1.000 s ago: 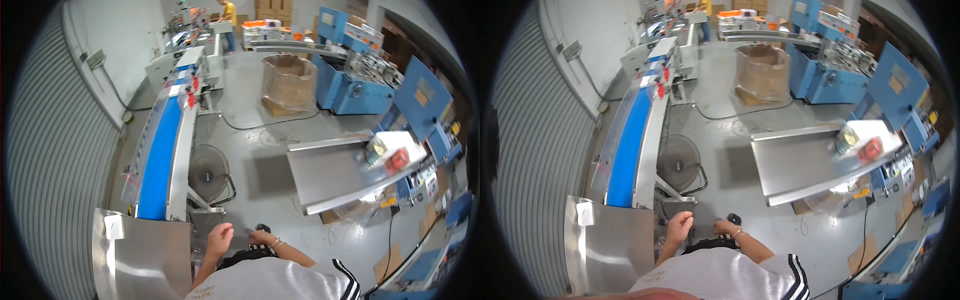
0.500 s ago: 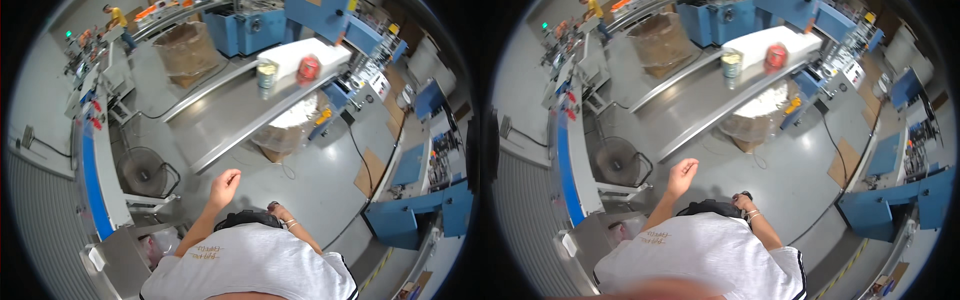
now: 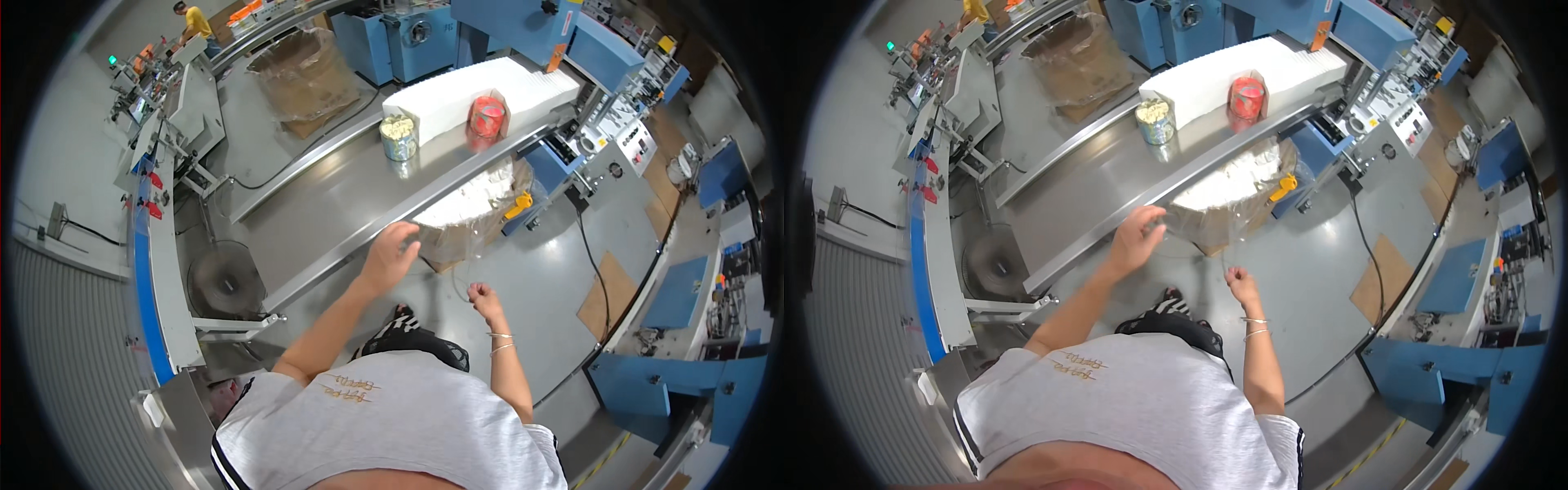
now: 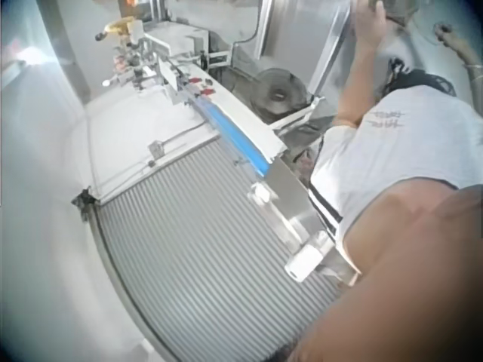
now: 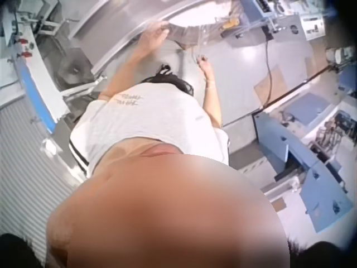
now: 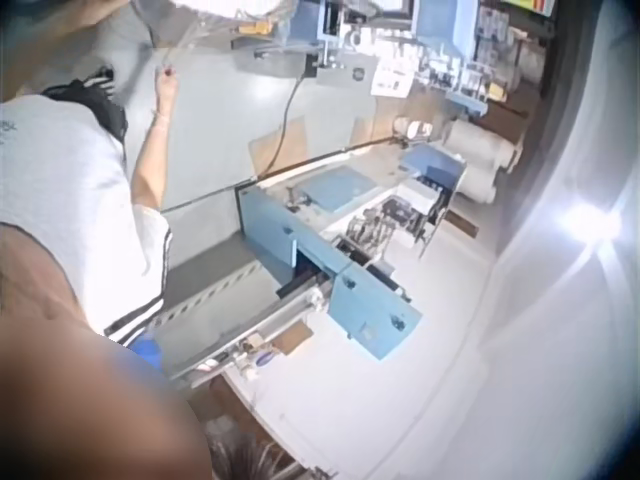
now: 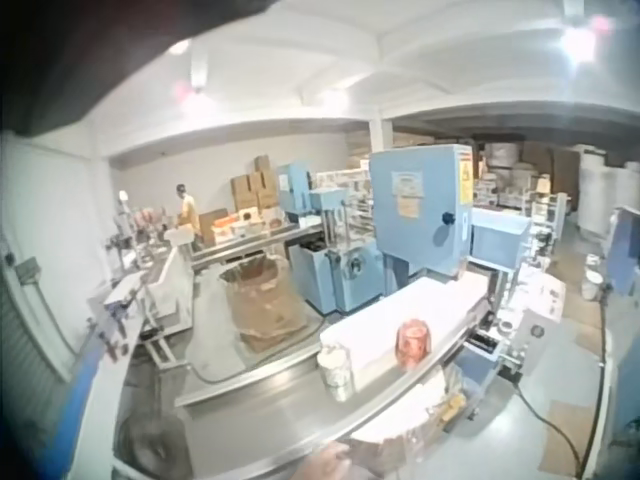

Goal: Taking stacks of folded paper from a collection area and placing individual units onto a moving conveyor belt.

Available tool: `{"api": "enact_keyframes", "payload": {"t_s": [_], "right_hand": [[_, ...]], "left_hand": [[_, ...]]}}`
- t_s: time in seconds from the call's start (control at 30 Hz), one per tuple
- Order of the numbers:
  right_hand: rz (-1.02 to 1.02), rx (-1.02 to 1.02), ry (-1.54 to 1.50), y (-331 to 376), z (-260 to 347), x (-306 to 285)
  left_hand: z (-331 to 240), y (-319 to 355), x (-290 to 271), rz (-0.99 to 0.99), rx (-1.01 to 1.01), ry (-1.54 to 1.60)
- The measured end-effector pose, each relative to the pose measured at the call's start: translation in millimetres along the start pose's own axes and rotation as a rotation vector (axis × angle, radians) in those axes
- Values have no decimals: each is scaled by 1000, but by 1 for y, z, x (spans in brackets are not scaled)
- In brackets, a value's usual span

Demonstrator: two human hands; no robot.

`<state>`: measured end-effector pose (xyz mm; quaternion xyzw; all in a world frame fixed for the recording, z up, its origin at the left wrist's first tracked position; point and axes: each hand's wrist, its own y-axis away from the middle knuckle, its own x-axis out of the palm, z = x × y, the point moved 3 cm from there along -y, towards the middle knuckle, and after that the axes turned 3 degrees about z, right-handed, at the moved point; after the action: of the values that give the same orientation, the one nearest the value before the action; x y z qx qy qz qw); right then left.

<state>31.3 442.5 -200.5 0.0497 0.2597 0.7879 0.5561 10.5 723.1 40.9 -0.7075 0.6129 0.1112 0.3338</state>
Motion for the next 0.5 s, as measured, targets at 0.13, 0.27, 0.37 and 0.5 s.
{"api": "enact_keyframes", "payload": {"t_s": [0.13,0.27,0.37,0.5], "right_hand": [[59,-126,-11,-32,93,16],[149,-213,-153,-37,171,32],[122,-285,-202,-56,181,30],[81,-255,-280,-54,201,30]], "left_hand": [[57,-70,-27,-99,-95,55],[149,-149,-40,-244,-283,149],[229,-195,-9,-317,-276,308],[217,-227,-2,-27,-485,309]]}}
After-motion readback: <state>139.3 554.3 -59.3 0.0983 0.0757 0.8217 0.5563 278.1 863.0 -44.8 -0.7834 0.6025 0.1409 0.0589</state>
